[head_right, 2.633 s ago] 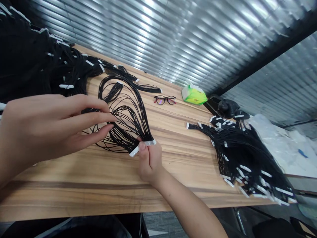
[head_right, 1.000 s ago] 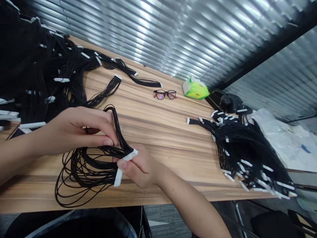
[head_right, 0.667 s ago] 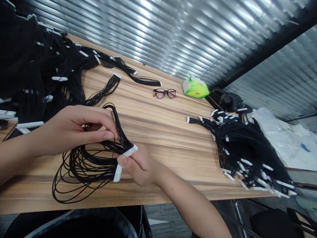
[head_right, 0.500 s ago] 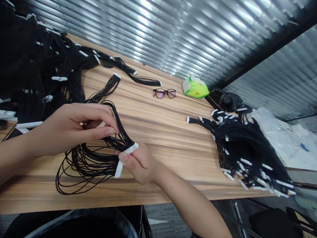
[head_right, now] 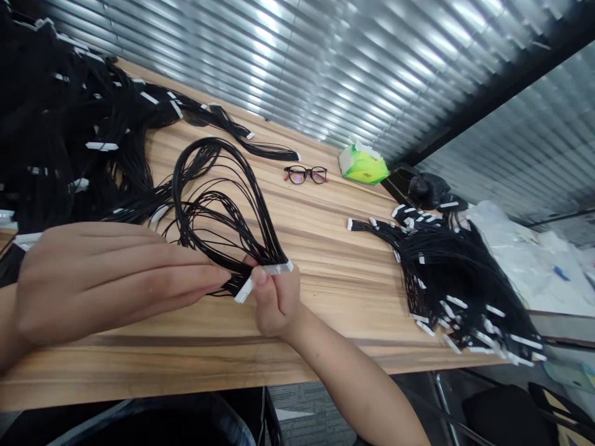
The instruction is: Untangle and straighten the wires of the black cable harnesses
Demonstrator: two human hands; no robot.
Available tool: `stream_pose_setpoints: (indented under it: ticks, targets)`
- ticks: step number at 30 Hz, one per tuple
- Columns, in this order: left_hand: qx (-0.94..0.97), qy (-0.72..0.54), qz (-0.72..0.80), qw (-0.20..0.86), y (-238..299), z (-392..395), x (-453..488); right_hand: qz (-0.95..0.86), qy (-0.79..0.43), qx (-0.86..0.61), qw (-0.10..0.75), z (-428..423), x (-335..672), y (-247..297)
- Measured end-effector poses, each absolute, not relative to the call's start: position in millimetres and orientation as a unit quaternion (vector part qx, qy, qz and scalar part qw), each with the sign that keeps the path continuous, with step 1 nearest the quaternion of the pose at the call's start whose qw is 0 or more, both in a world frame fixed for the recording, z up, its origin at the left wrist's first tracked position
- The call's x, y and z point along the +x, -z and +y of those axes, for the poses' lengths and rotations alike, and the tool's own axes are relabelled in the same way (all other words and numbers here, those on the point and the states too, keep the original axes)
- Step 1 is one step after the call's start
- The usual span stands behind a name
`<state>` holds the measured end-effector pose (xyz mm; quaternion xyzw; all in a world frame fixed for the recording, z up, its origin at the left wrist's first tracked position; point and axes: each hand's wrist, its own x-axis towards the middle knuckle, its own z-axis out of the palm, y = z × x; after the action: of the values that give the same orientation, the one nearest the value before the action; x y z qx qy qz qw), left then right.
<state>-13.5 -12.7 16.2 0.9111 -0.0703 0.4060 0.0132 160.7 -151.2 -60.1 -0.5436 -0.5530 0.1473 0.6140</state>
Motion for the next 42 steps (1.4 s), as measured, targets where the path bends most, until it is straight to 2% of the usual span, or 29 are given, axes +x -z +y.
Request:
stream_pose_setpoints:
  ticks: [5, 8, 12, 19, 22, 26, 29, 32, 36, 37, 39, 42]
  targets:
    - [0.901, -0.420, -0.097, -0.055, -14, -8, -13, -0.568, -0.152, -0.545, 0.598, -154, 157, 57]
    - [0.904, -0.412, -0.100, -0.050, -19, -8, -10, -0.568, -0.154, -0.534, 0.607, -154, 157, 58]
    - [0.934, -0.351, -0.066, -0.021, -24, -12, -6, -0.587, -0.149, -0.552, 0.572, -153, 159, 55]
    - [0.942, -0.326, -0.038, -0.073, -19, -13, 3, -0.587, -0.135, -0.570, 0.560, -151, 154, 45]
    - [0.936, -0.345, -0.065, -0.011, -23, -6, -2, -0.590, -0.156, -0.555, 0.566, -150, 153, 42]
    - [0.924, -0.338, -0.085, 0.158, -34, 9, -14, -0.584, -0.194, -0.525, 0.588, -147, 159, 44]
    - [0.929, -0.309, -0.070, 0.193, -44, 21, -23, -0.558, -0.205, -0.532, 0.603, -142, 165, 48]
    - [0.935, -0.325, -0.059, 0.126, -50, 28, -26, -0.551, -0.186, -0.563, 0.587, -139, 168, 49]
    - [0.914, -0.381, -0.013, -0.137, -49, 30, -22, -0.616, -0.145, -0.561, 0.533, -138, 167, 44]
    - [0.904, -0.390, -0.006, -0.174, -48, 29, -20, -0.627, -0.138, -0.558, 0.526, -138, 167, 43]
    - [0.899, -0.397, -0.011, -0.187, -47, 27, -18, -0.623, -0.141, -0.559, 0.528, -140, 165, 43]
    - [0.899, -0.413, -0.014, -0.141, -44, 23, -17, -0.582, -0.189, -0.565, 0.553, -142, 163, 46]
